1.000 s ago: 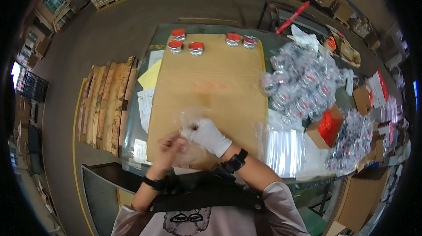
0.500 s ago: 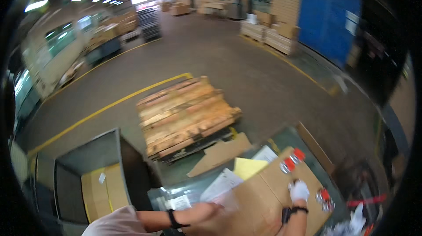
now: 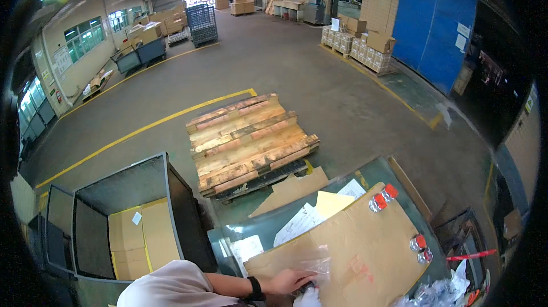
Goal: The person places small silver metal parts into clear plastic bags and then places them into a cardboard box. The person also picks up red plastic caps and places them on top of the metal parts arranged on a cardboard sheet.
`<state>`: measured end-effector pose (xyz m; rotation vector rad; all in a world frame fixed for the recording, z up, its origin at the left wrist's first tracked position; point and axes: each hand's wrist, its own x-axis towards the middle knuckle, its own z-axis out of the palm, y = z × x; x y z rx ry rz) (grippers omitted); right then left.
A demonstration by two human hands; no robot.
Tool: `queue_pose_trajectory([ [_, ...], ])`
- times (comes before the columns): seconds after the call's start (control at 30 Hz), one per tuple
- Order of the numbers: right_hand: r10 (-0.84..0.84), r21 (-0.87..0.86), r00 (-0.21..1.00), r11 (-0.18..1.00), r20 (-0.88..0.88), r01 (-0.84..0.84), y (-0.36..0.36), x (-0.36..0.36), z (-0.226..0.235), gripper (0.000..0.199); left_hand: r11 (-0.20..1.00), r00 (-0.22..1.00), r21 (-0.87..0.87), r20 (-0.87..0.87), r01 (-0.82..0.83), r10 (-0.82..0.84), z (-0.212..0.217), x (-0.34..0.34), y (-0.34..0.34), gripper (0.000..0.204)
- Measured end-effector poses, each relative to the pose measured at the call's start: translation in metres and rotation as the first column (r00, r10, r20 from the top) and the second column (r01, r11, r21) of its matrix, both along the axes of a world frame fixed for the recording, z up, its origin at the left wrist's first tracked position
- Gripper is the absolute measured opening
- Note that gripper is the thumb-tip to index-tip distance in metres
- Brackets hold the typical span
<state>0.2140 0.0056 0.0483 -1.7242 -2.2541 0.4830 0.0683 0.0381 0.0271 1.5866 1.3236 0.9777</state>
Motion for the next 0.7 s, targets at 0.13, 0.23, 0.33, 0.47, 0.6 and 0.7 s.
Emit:
queue_pose_trajectory([
  [0.13, 0.036, -0.027, 0.999, 0.999, 0.024, -0.035, -0.010, -0.008, -0.014, 0.047, 0.958, 0.948, -0.014, -0.145, 0.285, -0.284, 0.046, 0.013, -0.032, 0.034],
  [0.23, -0.502, -0.583, 0.703, 0.798, -0.504, 0.152, 0.009, -0.007, 0.026, 0.040, 0.872, 0.877, 0.088, -0.057, 0.481, -0.478, 0.079, 0.027, -0.055, 0.038],
  [0.33, -0.456, -0.504, 0.601, 0.858, -0.657, 0.101, -0.012, 0.020, 0.062, 0.033, 0.938, 0.845, -0.212, 0.518, 0.275, -0.130, 0.062, 0.015, -0.039, 0.029],
  [0.47, -0.072, 0.252, 0.997, 0.965, -0.022, 0.076, -0.046, 0.014, 0.128, 0.071, 0.831, 0.782, -0.518, 0.595, 0.200, 0.183, 0.055, -0.019, -0.027, 0.036],
  [0.6, -0.700, -0.719, 0.518, 0.662, -0.492, 0.212, -0.039, 0.038, 0.042, 0.054, 0.947, 0.881, 0.048, -0.384, 0.319, -0.277, 0.049, 0.003, -0.065, 0.026],
  [0.7, -0.466, -0.340, 0.723, 0.882, -0.511, 0.328, -0.051, 0.036, 0.038, 0.043, 0.945, 0.727, 0.093, -0.664, 0.313, -0.176, 0.035, 0.014, -0.061, 0.023],
])
